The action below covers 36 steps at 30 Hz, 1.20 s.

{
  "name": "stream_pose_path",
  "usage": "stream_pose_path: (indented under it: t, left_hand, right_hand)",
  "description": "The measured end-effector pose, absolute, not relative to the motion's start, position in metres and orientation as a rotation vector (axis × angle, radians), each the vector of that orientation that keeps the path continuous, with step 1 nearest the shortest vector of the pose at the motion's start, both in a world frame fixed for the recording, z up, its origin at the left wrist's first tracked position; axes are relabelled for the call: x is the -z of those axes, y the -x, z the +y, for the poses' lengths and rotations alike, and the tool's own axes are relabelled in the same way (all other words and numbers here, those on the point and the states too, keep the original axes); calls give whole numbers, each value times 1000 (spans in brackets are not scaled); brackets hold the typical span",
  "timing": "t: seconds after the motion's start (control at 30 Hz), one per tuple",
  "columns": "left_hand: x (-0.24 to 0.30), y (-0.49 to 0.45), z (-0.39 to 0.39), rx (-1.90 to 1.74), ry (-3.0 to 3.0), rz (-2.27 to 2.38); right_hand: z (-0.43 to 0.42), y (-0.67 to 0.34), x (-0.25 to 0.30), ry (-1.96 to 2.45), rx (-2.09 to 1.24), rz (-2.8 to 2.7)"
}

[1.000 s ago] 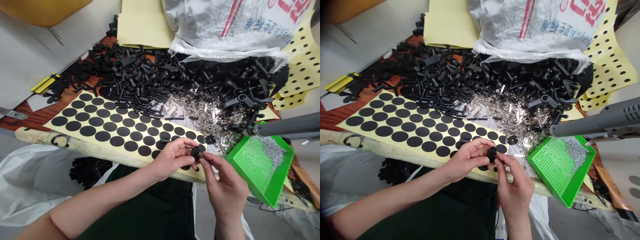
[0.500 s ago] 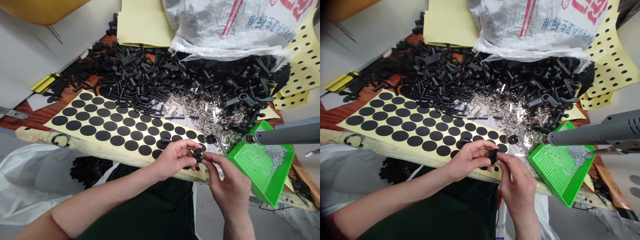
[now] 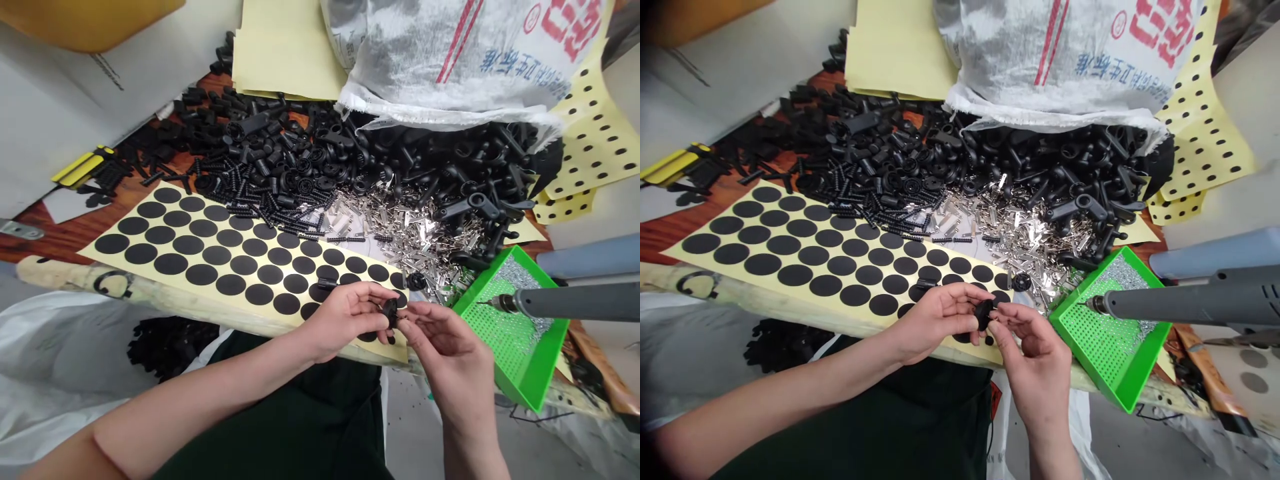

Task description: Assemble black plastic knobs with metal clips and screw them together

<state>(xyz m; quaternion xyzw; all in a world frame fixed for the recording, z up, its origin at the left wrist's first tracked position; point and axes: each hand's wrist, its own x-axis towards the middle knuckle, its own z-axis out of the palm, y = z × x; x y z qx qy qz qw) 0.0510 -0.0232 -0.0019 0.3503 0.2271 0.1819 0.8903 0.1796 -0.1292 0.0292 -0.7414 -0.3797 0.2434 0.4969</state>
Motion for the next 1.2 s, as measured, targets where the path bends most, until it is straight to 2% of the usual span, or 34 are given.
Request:
stream_pose_path:
  t: [0.13,0.43,0.5,0.63,0.73,0.83,1.1,1.2]
  left_hand:
    - [2,-50,-23,-385,-712,461]
    - [8,-51,-24,-387,-663,487]
    - [8,-51,-24,-383,-658,478]
    - [7,-50,-22,-376,-648,459]
    - [6,-50,-22,-388,-644,455]
    - [6,-50,-22,-376,-652,455]
    - [7,-51,-23,-385,-640,481]
    - [5,-51,-23,-394,-631,481]
  right_hand:
    - [-125,-177,-24,1738,-634,-811]
    - [-127,-175,-25,1890,-129,-1320]
    - [-127,-176,-23,1854,-250,-1196]
    - [-125,-178,-17,1625,-759,-706]
    - [-125,-179,-13,1510,-843,-580]
    - [-126,-177,-13,1603,-715,-706]
    - [-123,-175,-25,1845,-51,-1453]
    - [-121,-175,-27,1839,-129,-1401]
